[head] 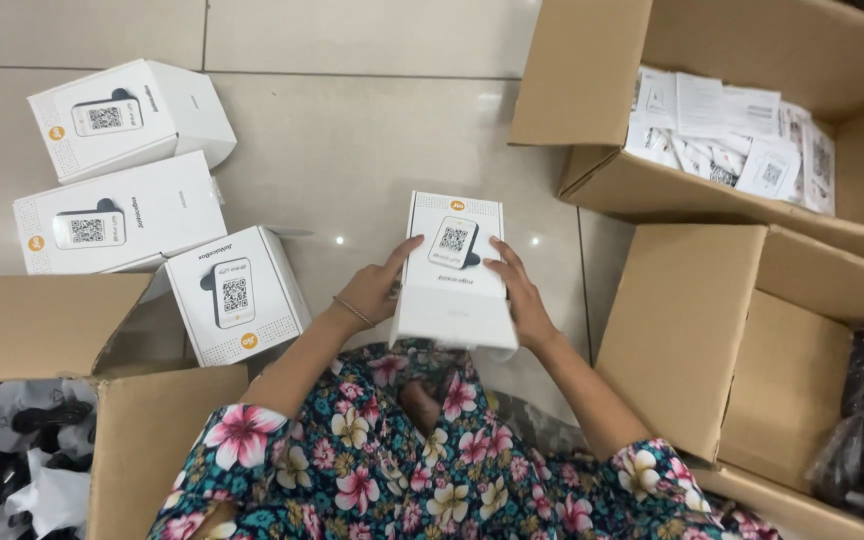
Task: The person packages electronic devices and accessories into small white boxes.
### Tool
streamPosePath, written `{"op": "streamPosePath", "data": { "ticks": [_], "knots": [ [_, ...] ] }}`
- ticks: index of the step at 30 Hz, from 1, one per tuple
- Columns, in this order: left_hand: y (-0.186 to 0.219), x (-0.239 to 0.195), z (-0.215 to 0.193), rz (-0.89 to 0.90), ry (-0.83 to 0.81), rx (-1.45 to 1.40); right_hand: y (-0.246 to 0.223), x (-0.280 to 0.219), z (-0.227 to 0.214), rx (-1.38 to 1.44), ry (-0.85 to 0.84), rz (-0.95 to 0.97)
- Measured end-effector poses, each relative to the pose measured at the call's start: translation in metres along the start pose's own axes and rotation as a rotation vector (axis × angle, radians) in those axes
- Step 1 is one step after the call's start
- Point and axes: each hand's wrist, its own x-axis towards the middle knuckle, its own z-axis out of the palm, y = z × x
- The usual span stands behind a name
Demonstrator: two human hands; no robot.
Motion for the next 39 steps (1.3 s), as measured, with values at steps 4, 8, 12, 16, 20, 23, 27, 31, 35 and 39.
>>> {"op": "streamPosePath", "data": {
  "ticks": [4, 8, 12, 16, 20, 23, 27, 31, 35, 39],
  "knots": [
    [0.104, 0.028, -0.069, -0.630, -0.023, -0.470, -0.032, 0.072, -0.044, 0.366, 0.129, 1.040],
    [0.059, 0.067, -0.017, -0.575, 0.053, -0.147, -0.007, 0.078, -0.045, 0.334, 0.171, 0.910],
    [0.082, 0.068, 0.001, -0.436, 0.377, -0.881, -0.009, 0.067, -0.033, 0.379, 0.313, 0.829],
    [0.074, 0.080, 0.012, -0.550, 0.529, -0.897, -0.021, 0.079, -0.028, 0.408, 0.498, 0.833],
    [0.080, 0.081, 0.005, -0.711, 0.562, -0.873, -0.034, 0.082, -0.031, 0.409, 0.483, 0.908],
    [0.084, 0.079, 0.001, -0.537, 0.472, -0.763, -0.024, 0.074, -0.030, 0.432, 0.513, 0.758],
    [0.083, 0.078, 0.003, -0.405, 0.508, -0.787, -0.011, 0.067, -0.024, 0.355, 0.582, 0.509],
    [0.051, 0.072, 0.012, 0.006, 0.481, -0.992, 0.001, 0.058, -0.031, 0.426, 0.465, 0.417],
    [0.066, 0.041, -0.024, 0.259, 0.220, -1.456, 0.000, 0.041, -0.078, 0.879, 0.190, 0.262],
    [0.095, 0.051, -0.020, -0.042, 0.232, -0.919, -0.037, 0.051, -0.099, 0.866, 0.070, 0.526]
  ]
}}
